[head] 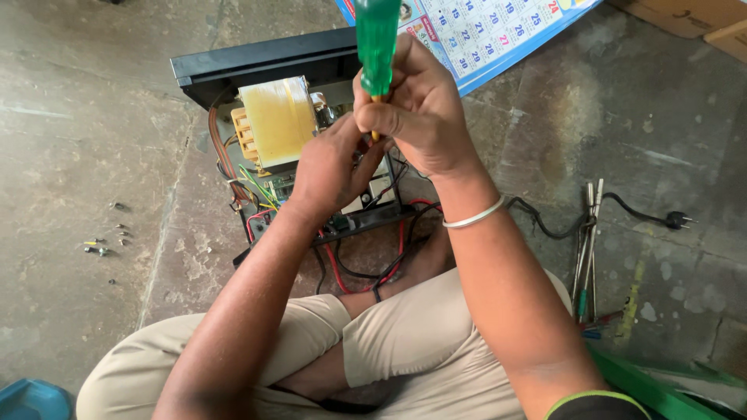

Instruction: The person sits on the floor and uses a screwdriver to tighten screws on a circuit board inside an open electronic device. They manipulate wires and components while adjusting connections.

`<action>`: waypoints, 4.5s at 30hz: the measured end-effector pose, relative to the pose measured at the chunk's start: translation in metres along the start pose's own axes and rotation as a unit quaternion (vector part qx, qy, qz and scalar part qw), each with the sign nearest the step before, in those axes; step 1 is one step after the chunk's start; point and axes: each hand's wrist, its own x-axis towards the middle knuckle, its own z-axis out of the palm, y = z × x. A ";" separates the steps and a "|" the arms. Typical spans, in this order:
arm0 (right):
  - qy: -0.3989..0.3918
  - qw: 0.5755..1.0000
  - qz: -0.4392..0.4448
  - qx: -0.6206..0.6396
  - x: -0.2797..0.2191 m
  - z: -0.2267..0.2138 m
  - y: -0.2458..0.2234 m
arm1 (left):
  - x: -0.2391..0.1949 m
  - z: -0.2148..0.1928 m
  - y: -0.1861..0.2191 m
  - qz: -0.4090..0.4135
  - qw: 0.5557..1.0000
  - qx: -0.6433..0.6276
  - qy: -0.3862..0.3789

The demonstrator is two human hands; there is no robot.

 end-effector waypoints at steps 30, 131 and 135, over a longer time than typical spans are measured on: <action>-0.043 0.987 0.062 0.141 0.001 -0.023 0.021 | -0.014 0.020 -0.039 0.037 0.971 0.224 -0.081; 0.054 0.993 -0.105 0.028 -0.009 -0.043 -0.055 | -0.008 0.014 -0.029 0.143 0.955 0.244 -0.090; 0.058 0.993 -0.105 0.022 -0.008 -0.041 -0.053 | -0.012 0.009 -0.027 0.131 0.957 0.240 -0.102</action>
